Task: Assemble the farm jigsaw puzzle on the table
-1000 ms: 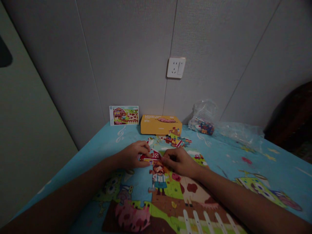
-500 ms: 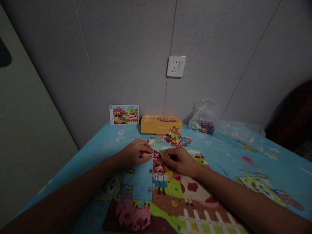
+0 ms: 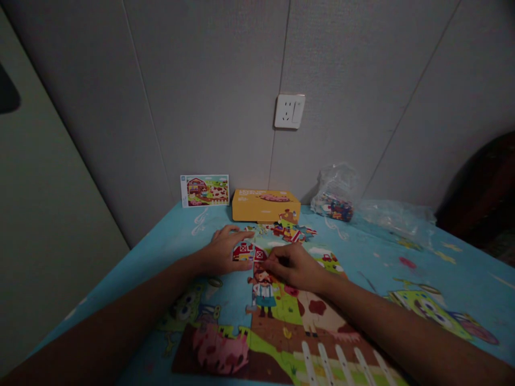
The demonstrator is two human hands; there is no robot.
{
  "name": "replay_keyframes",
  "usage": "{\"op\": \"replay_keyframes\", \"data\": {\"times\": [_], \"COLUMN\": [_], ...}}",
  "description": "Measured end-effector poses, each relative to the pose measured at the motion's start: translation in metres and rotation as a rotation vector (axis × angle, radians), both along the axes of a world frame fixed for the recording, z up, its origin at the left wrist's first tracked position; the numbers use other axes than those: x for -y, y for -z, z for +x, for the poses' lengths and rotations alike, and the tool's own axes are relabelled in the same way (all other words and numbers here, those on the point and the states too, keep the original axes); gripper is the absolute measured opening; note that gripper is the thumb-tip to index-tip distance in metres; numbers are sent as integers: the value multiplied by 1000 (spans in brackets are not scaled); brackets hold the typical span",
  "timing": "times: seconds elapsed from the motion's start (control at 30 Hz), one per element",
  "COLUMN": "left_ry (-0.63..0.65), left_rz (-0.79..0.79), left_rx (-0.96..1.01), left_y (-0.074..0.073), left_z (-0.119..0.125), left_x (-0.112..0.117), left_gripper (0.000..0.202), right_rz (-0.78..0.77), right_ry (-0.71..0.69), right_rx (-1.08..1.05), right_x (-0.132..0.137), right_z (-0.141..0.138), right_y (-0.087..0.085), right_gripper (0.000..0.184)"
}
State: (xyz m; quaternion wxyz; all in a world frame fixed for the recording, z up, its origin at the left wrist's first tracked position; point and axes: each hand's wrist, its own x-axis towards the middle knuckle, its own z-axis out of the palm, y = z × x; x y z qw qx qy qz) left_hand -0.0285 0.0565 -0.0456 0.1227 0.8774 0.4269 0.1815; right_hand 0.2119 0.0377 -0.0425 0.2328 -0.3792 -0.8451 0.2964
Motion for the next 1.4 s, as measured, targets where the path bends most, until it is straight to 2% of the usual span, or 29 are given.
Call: {"op": "replay_keyframes", "data": {"times": [0.07, 0.17, 0.23, 0.33, 0.53, 0.7, 0.77, 0.87, 0.93, 1.1, 1.23, 1.4], "left_ry": [-21, -69, -86, -61, -50, -135, -64, 126, 166, 65, -51, -69], "left_rz": [-32, -30, -19, 15, 106, 186, 187, 138, 119, 101, 41, -1], "left_rx": [-98, -177, -203, -199, -156, -126, -87, -80, -104, -113, -85, -59], "left_y": [-3, -4, -3, -3, -8, -11, -14, -20, -23, -20, -11, -7], "left_z": [-3, -8, -10, -11, -8, -11, -13, -14, -13, -13, -14, -13], "left_x": [0, 0, -2, -3, -3, -3, -1, 5, 8, 7, -2, -4], "left_gripper": [79, 79, 75, 67, 48, 44, 44, 49, 48, 36, 42, 45], "right_rz": [96, 370, 471, 457, 392, 394, 391, 385, 388, 394, 385, 383], "right_ry": [27, 90, 153, 195, 132, 24, -2, -3, 0, -5, 1, 4], "right_rx": [43, 124, 204, 303, 299, 229, 196, 151, 138, 132, 122, 120], "right_x": [0, -3, -7, -12, -12, -9, -8, -10, -11, -11, -10, -10], "right_z": [0, 2, 5, 8, 8, 8, 9, 11, 12, 12, 12, 12], "right_y": [-1, -2, 0, 2, 0, 0, 1, 4, 6, 7, 6, 6], "right_gripper": [26, 13, 23, 37, 43, 42, 40, 35, 33, 33, 31, 30]}}
